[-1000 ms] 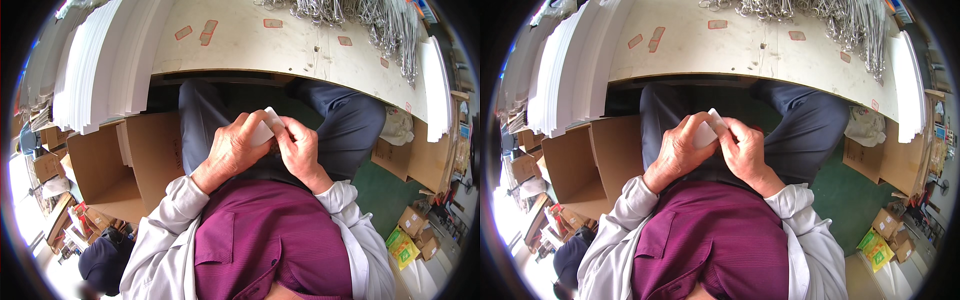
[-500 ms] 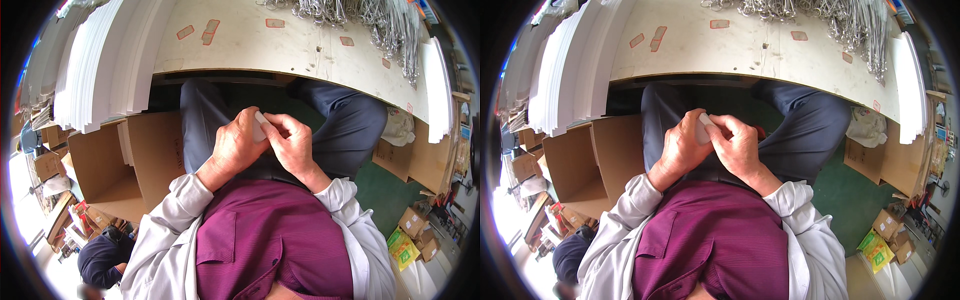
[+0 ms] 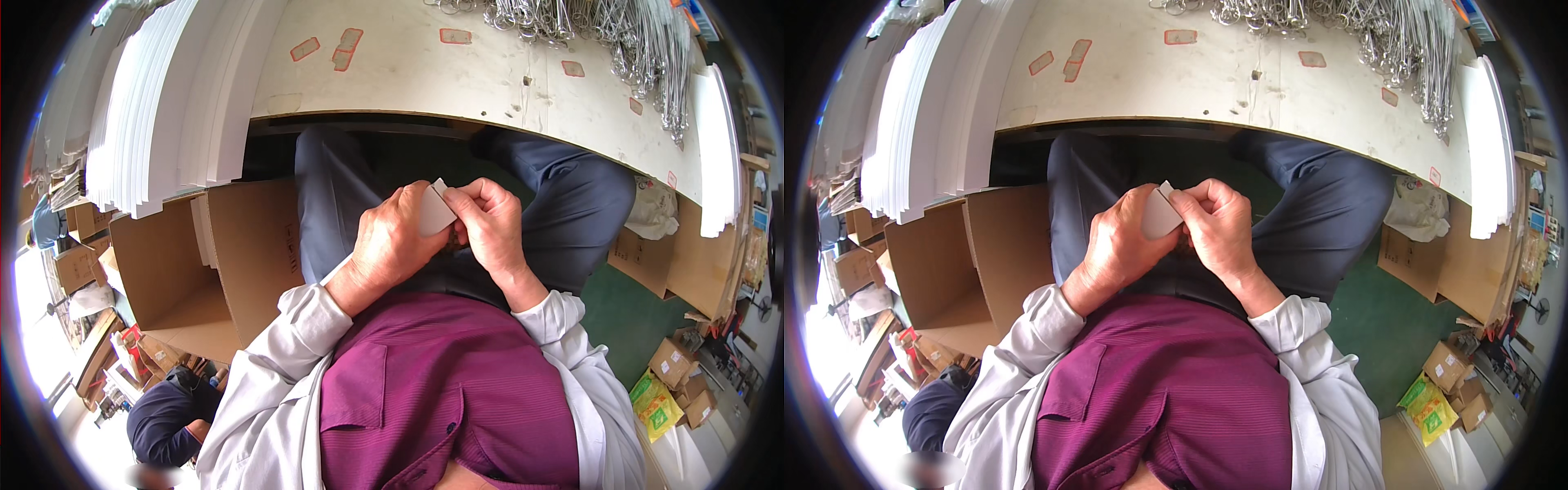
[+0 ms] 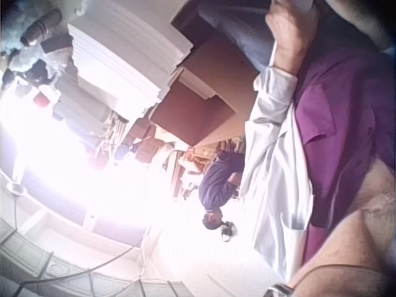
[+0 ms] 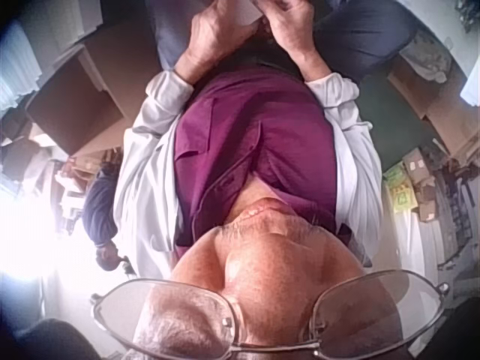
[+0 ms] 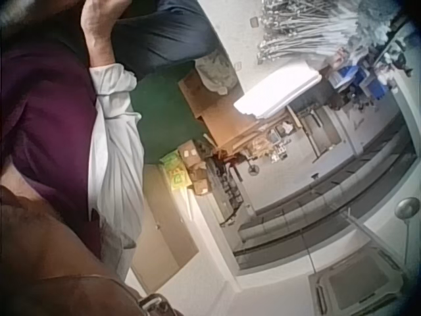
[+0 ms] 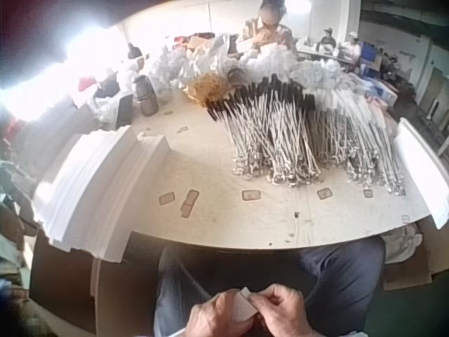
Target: Packing cleaning brushes into cardboard sleeves and organizing them.
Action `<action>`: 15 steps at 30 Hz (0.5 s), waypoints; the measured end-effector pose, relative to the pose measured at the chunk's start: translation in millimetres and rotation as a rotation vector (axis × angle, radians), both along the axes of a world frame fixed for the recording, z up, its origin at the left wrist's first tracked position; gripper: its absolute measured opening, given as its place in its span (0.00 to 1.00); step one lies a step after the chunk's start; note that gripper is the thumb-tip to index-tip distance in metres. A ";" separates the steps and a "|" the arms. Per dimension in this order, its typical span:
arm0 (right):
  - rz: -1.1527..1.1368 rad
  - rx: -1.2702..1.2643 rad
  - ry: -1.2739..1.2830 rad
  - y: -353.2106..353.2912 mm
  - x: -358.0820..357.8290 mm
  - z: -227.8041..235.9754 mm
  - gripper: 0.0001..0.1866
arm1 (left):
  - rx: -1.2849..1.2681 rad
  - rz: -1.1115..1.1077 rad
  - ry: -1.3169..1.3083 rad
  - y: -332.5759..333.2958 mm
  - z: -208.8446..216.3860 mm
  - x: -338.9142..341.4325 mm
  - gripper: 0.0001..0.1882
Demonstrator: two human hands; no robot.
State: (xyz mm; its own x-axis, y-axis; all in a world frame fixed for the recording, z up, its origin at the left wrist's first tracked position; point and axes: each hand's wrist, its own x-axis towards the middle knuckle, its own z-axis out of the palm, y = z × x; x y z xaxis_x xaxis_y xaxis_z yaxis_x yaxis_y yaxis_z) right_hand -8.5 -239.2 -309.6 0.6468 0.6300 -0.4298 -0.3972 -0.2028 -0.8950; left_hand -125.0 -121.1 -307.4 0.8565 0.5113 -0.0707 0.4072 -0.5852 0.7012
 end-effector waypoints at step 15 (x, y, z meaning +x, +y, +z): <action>0.110 0.108 -0.644 -3.8 -14.3 -11.0 0.15 | 0.076 0.017 -0.147 4.3 -2.8 -1.0 0.30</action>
